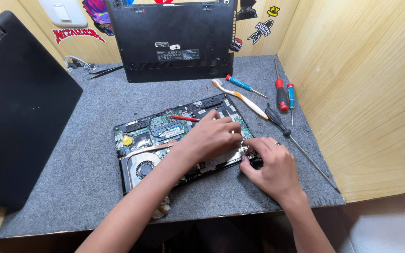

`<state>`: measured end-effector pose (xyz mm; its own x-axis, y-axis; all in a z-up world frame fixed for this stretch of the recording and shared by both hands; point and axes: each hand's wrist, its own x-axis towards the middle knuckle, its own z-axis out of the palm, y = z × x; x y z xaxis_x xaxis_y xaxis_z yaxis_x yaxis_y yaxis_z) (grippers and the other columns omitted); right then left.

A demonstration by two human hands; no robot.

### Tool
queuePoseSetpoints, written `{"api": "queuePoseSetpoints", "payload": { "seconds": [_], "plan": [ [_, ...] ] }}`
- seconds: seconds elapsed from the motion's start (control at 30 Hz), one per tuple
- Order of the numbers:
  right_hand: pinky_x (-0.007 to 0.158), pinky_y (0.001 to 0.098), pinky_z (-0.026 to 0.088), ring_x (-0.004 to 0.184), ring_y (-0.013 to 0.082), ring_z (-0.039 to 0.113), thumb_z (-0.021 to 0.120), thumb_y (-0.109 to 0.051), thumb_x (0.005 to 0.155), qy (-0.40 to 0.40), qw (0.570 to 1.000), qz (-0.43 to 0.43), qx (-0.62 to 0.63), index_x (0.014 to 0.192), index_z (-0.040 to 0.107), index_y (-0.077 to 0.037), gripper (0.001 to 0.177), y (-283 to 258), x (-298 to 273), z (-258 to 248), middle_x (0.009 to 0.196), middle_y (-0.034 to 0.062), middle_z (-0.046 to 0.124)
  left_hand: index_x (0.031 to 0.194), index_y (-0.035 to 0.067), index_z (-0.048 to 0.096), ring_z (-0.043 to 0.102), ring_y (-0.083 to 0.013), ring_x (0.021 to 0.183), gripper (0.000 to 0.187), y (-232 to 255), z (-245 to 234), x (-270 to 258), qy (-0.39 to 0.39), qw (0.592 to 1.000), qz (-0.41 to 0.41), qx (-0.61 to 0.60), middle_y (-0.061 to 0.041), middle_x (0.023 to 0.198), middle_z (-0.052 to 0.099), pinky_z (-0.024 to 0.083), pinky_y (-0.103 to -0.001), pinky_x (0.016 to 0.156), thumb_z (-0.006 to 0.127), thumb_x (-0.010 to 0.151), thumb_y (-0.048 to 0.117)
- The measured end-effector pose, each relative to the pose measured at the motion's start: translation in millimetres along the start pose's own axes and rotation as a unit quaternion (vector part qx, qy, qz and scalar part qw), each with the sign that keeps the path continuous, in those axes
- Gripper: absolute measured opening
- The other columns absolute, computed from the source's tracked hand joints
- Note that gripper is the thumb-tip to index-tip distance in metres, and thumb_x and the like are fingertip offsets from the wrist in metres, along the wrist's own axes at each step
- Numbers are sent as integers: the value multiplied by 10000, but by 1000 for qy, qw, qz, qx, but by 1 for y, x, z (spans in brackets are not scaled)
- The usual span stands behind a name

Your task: The person cleans a RAM module with a toothbrush, then inserts it into the motherboard slot. They reconnect a small cable, place a metal shield over the drive bay, and secure it with a screwdriver.

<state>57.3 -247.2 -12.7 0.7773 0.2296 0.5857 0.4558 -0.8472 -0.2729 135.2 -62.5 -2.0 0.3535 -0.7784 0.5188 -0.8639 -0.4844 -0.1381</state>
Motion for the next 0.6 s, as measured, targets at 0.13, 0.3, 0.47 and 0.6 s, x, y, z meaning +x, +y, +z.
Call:
{"api": "queuePoseSetpoints", "payload": {
  "seconds": [0.13,0.3,0.47,0.6],
  "plan": [
    [595,325,497,662,164,601,687,-241,695,10,1000,7,7,894,667,-229,200,-7,0,-2,694,-62,578,810,210,685,604,-186,807,94,-4,2,8,-46,994,-44,-93,29,842,612,417,-378,726,658,863,282],
    [603,323,508,685,181,607,698,-228,683,22,1000,15,15,823,671,-215,144,-6,-1,1,688,-47,557,807,235,701,611,-175,831,38,-7,3,13,-80,992,-46,-88,50,857,627,409,-380,700,705,824,270],
    [618,331,519,702,194,616,699,-244,694,20,1000,18,6,832,682,-217,142,-8,0,-2,694,-36,556,831,227,712,610,-183,833,46,-3,-12,9,-101,986,-67,-112,36,877,615,428,-382,704,667,833,237],
    [624,351,528,708,200,621,688,-248,699,16,1000,24,-5,927,691,-237,229,-13,2,-5,704,-32,561,812,226,712,613,-198,839,90,1,-25,7,-100,989,-55,-95,24,886,615,434,-409,751,626,824,247]
  ]
}}
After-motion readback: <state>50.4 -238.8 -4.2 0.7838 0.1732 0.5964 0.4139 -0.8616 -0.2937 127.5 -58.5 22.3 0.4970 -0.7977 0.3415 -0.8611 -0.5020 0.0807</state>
